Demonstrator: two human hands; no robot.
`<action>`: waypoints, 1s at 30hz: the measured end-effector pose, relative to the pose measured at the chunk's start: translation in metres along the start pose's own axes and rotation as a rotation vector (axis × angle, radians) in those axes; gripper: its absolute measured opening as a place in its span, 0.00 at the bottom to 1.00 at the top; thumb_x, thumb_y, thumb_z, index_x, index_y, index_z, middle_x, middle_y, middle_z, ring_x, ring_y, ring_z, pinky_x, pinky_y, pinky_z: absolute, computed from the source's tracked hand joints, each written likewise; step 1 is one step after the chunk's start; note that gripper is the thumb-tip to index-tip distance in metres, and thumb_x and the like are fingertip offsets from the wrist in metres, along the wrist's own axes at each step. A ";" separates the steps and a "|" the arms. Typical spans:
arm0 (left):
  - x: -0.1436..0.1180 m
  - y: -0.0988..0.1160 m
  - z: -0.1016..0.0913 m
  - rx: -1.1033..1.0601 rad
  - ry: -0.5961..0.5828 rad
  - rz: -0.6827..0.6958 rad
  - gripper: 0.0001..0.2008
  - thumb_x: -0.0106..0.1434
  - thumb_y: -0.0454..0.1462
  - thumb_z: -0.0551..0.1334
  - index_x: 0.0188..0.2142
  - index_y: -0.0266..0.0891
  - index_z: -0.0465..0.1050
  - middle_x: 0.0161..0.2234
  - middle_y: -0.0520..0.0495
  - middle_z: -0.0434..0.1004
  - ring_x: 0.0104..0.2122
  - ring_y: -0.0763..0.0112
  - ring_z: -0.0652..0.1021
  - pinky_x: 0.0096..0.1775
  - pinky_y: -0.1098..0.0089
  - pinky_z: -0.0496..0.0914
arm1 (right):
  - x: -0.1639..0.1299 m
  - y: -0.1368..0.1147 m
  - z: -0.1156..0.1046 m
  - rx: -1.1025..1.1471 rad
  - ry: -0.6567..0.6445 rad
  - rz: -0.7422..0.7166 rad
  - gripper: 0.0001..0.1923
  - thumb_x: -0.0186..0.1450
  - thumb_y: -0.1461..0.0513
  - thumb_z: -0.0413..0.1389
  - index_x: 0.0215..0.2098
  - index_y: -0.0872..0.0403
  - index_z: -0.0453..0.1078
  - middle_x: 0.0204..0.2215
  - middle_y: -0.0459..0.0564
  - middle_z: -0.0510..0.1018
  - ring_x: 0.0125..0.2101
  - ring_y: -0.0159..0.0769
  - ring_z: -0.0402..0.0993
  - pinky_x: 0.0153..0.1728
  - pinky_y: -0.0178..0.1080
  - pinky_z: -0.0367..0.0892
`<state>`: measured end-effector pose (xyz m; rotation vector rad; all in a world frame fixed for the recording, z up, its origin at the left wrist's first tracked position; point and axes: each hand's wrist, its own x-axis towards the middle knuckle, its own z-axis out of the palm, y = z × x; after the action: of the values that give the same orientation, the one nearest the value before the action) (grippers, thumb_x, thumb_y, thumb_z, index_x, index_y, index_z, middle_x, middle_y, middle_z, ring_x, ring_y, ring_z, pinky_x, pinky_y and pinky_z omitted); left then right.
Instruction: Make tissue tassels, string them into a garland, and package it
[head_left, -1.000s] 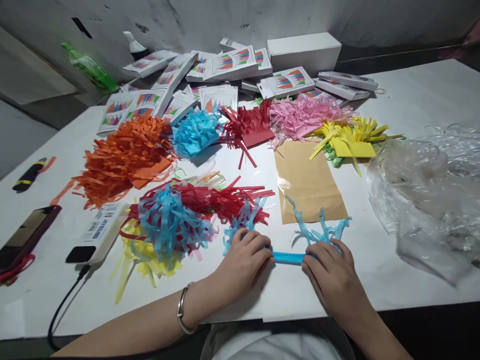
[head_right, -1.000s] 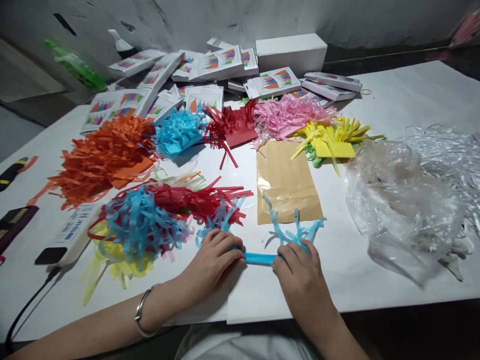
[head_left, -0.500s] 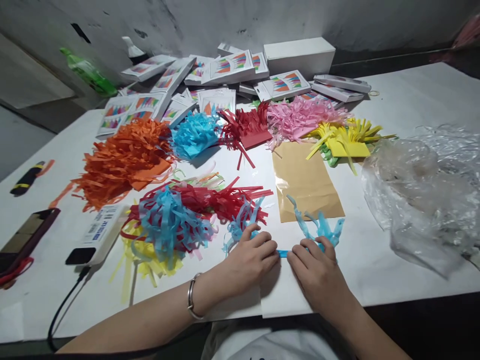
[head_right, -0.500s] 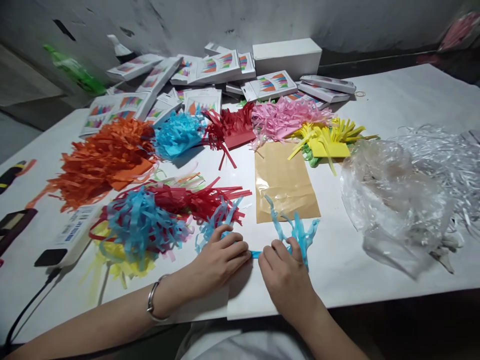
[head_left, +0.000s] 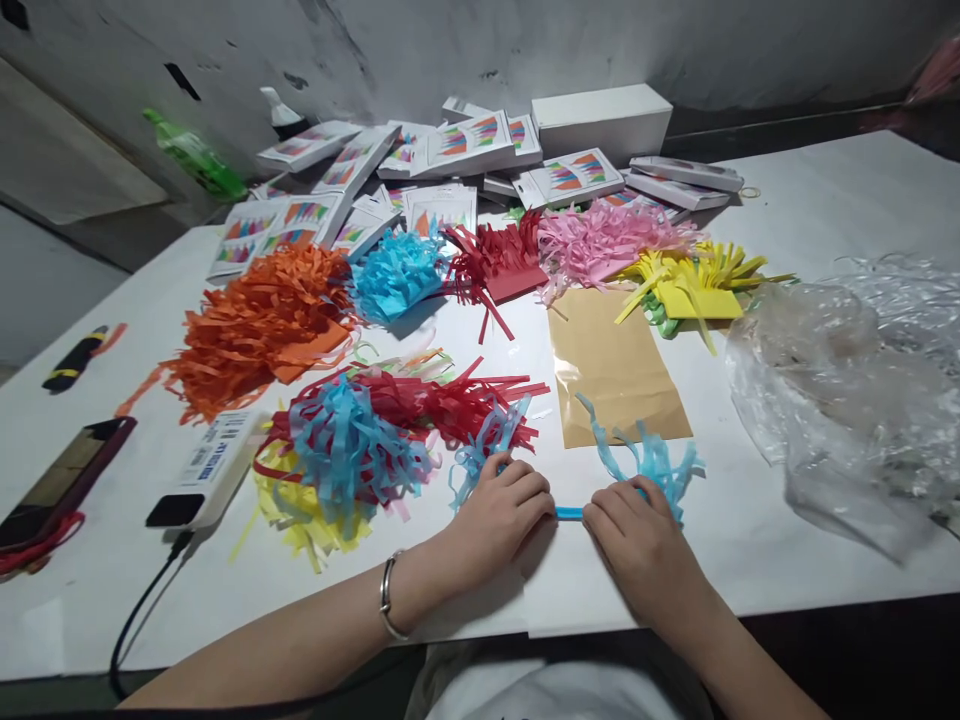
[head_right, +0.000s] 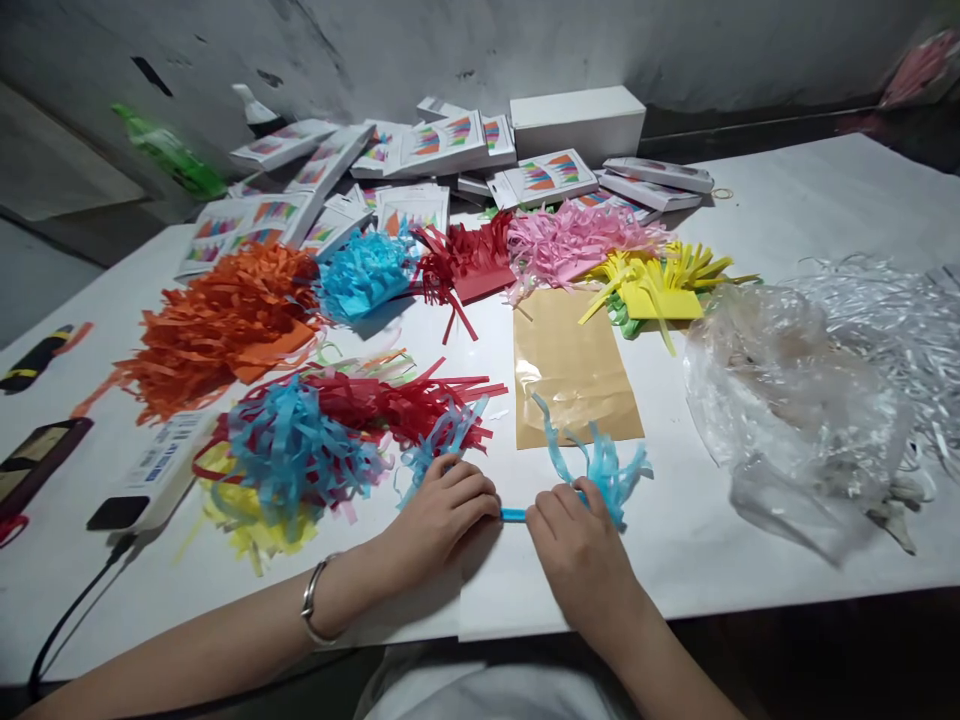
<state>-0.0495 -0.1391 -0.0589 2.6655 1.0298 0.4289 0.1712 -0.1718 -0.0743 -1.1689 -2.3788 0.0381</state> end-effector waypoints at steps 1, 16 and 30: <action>-0.001 0.002 0.000 0.002 0.001 -0.021 0.10 0.72 0.32 0.54 0.38 0.41 0.73 0.36 0.48 0.78 0.38 0.64 0.72 0.47 0.57 0.58 | -0.004 0.003 -0.001 0.007 0.005 0.023 0.14 0.69 0.73 0.46 0.34 0.54 0.69 0.31 0.49 0.73 0.37 0.39 0.67 0.52 0.47 0.56; 0.020 0.013 -0.010 0.217 -0.109 0.097 0.06 0.66 0.30 0.61 0.32 0.38 0.73 0.35 0.49 0.74 0.37 0.63 0.70 0.49 0.54 0.58 | -0.001 0.001 -0.005 0.028 0.087 0.122 0.12 0.71 0.70 0.48 0.37 0.54 0.72 0.35 0.49 0.77 0.44 0.41 0.71 0.62 0.55 0.47; 0.030 0.020 -0.024 -1.215 -0.222 -0.542 0.16 0.63 0.47 0.66 0.37 0.34 0.79 0.27 0.49 0.75 0.26 0.73 0.70 0.30 0.73 0.64 | 0.008 -0.002 -0.032 0.060 0.346 -0.123 0.09 0.70 0.72 0.52 0.44 0.61 0.73 0.35 0.53 0.80 0.42 0.41 0.74 0.55 0.54 0.56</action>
<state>-0.0248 -0.1298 -0.0252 1.2782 0.9183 0.4215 0.1796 -0.1733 -0.0422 -0.9150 -2.1217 -0.1233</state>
